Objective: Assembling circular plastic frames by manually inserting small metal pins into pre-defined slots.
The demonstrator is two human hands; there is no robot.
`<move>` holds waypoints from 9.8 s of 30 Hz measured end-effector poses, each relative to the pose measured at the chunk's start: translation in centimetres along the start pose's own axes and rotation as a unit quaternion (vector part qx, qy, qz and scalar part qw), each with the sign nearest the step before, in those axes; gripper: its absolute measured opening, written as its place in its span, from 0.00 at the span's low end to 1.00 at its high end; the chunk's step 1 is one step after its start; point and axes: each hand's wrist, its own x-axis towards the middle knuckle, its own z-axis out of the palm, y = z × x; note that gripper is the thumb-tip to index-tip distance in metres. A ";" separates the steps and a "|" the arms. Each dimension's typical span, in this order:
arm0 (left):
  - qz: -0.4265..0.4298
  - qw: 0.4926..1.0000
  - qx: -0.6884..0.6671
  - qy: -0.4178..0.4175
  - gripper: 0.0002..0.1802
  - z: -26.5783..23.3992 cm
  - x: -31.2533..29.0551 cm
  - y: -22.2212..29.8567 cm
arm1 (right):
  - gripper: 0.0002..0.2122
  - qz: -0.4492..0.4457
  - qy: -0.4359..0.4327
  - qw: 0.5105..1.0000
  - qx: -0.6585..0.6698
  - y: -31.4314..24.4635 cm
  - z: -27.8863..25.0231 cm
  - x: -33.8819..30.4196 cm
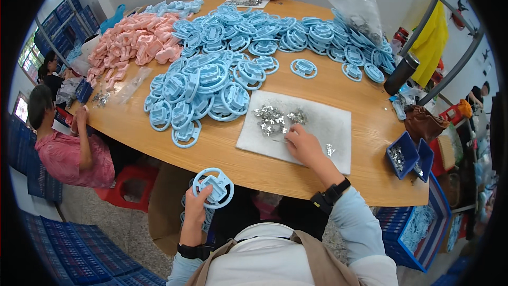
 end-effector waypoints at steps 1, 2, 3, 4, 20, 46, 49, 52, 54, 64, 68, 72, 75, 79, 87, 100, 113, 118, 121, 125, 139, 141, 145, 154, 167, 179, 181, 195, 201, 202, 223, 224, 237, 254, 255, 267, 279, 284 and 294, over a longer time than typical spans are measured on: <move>0.000 1.000 0.001 -0.004 0.13 -0.1 0.2 0.0 | 0.06 0.006 0.009 1.000 0.014 0.0 -0.3 -0.7; 0.000 1.000 0.002 -0.007 0.13 -0.2 0.3 0.0 | 0.06 0.011 0.017 0.999 0.028 -0.1 -0.6 -1.2; 0.001 1.000 0.003 -0.009 0.13 -0.3 0.5 0.0 | 0.05 0.017 0.026 0.999 0.043 -0.2 -0.8 -1.4; 0.001 1.000 -0.002 -0.015 0.12 0.5 0.6 0.3 | 0.05 0.028 0.049 0.996 0.071 0.0 -0.8 -1.4; -0.041 0.997 -0.027 -0.061 0.13 3.6 1.3 0.2 | 0.06 0.124 0.063 0.983 0.121 1.0 -0.9 1.4; -0.051 0.986 0.011 -0.157 0.17 8.2 3.1 0.5 | 0.05 0.127 0.062 0.983 0.120 -1.7 -0.1 -1.1; -0.075 0.984 -0.016 -0.159 0.16 9.2 3.4 0.6 | 0.06 0.108 0.091 0.984 0.109 -2.1 1.3 -1.2; -0.094 0.982 -0.057 -0.152 0.13 9.7 4.2 -0.1 | 0.06 0.114 0.101 0.980 0.127 -2.2 1.4 -0.9; -0.104 0.979 -0.076 -0.159 0.11 10.0 4.6 -0.3 | 0.07 0.129 0.108 0.976 0.142 -2.0 1.2 -0.8; -0.108 0.981 -0.069 -0.145 0.07 10.0 5.5 -1.2 | 0.07 0.130 0.118 0.977 0.121 -2.7 1.6 -0.2; -0.115 0.980 -0.077 -0.142 0.07 10.1 5.7 -1.3 | 0.06 0.113 0.130 0.980 0.102 -2.1 2.6 0.3; -0.127 0.978 -0.087 -0.144 0.08 9.7 5.8 -1.3 | 0.05 0.112 0.114 0.978 0.134 -2.2 1.8 0.1; -0.145 0.973 -0.080 -0.163 0.11 10.2 5.7 -0.6 | 0.04 0.105 0.096 0.954 0.265 -3.8 0.8 -0.5; -0.166 0.966 -0.087 -0.179 0.12 10.3 6.0 -0.7 | 0.05 0.012 0.047 0.946 0.320 -6.1 0.0 -0.2; -0.164 0.962 -0.096 -0.196 0.12 10.0 5.8 -0.8 | 0.11 -0.081 0.000 0.959 0.271 -6.7 -0.5 -0.2; -0.178 0.958 -0.078 -0.209 0.13 9.9 5.9 -0.8 | 0.12 -0.133 -0.031 0.988 0.068 -7.3 -0.2 -1.1; -0.145 0.966 -0.032 -0.210 0.12 10.0 5.3 -0.3 | 0.09 -0.077 -0.011 0.986 0.149 -7.9 -0.9 -1.4; -0.144 0.968 -0.040 -0.202 0.12 10.2 5.2 -0.2 | 0.07 -0.015 0.009 0.978 0.207 -7.9 -1.0 -1.8; -0.143 0.971 -0.035 -0.189 0.12 10.2 5.4 -0.6 | 0.08 0.009 0.013 0.984 0.180 -8.5 -0.6 -2.2; -0.140 0.973 -0.036 -0.180 0.13 10.4 5.1 -0.3 | 0.07 0.051 0.021 0.967 0.248 -8.9 -0.8 -2.2; -0.119 0.967 -0.047 -0.219 0.15 9.7 5.4 -1.5 | 0.18 0.124 0.018 0.989 0.083 -8.6 -0.2 -2.6; -0.130 0.966 -0.056 -0.215 0.15 9.7 5.5 -1.5 | 0.20 0.082 -0.004 0.995 0.053 -8.9 -0.5 -3.6; -0.135 0.966 -0.063 -0.211 0.14 10.0 5.3 -1.2 | 0.21 0.004 0.008 1.000 0.025 -8.9 0.1 -4.9; -0.123 0.969 -0.047 -0.209 0.13 9.8 5.5 -1.6 | 0.21 -0.005 -0.019 0.998 -0.054 -9.8 0.7 -4.7; -0.128 0.969 -0.057 -0.201 0.14 10.1 5.1 -1.0 | 0.23 -0.001 0.030 0.999 -0.030 -9.6 1.6 -5.2; -0.122 0.972 -0.051 -0.197 0.13 10.1 4.8 -1.0 | 0.23 0.002 0.030 0.998 -0.052 -9.8 2.1 -5.3; -0.123 0.972 -0.050 -0.196 0.13 10.2 4.9 -1.0 | 0.23 0.008 0.015 0.998 -0.062 -10.2 1.7 -5.1; -0.174 0.931 -0.217 -0.237 0.17 11.8 3.7 -1.4 | 0.16 0.172 0.071 0.859 0.477 -5.4 0.5 -5.1; -0.165 0.890 0.071 -0.418 0.18 10.5 4.2 0.1 | 0.13 0.119 -0.051 0.863 0.488 -5.0 -3.3 -6.1; -0.171 0.882 0.073 -0.432 0.18 10.8 4.3 0.2 | 0.11 0.106 -0.014 0.894 0.436 -4.6 -3.4 -6.2; -0.100 0.955 -0.149 -0.236 0.22 10.9 4.1 -1.6 | 0.06 0.272 0.206 0.914 0.218 6.0 -4.5 -5.2; -0.089 0.960 -0.149 -0.222 0.22 10.9 4.3 -1.8 | 0.06 0.267 0.197 0.921 0.204 6.3 -4.6 -5.6; -0.122 0.958 -0.144 -0.214 0.17 12.1 4.3 -1.5 | 0.04 0.204 0.078 0.975 0.048 6.3 -4.3 -5.6; -0.117 0.954 -0.146 -0.234 0.21 13.6 5.3 -3.2 | 0.05 0.090 0.018 0.936 0.340 -2.9 -1.7 -0.9; -0.118 0.954 -0.149 -0.233 0.22 13.6 5.3 -3.4 | 0.06 0.063 0.025 0.949 0.309 -2.9 -1.5 -0.8; -0.119 0.956 -0.153 -0.220 0.22 13.3 5.6 -3.3 | 0.06 -0.048 0.059 0.989 0.126 -3.7 0.7 -0.4; -0.077 0.956 -0.100 -0.265 0.22 11.6 7.8 -5.0 | 0.05 -0.064 0.107 0.992 -0.020 -4.3 2.6 -1.7; -0.112 0.944 -0.114 -0.289 0.22 11.9 7.3 -4.2 | 0.14 -0.062 0.082 0.995 -0.019 -4.8 1.6 -3.8; -0.119 0.942 -0.151 -0.274 0.22 11.6 8.4 -4.3 | 0.22 0.016 -0.002 0.994 0.111 -5.4 0.1 -4.5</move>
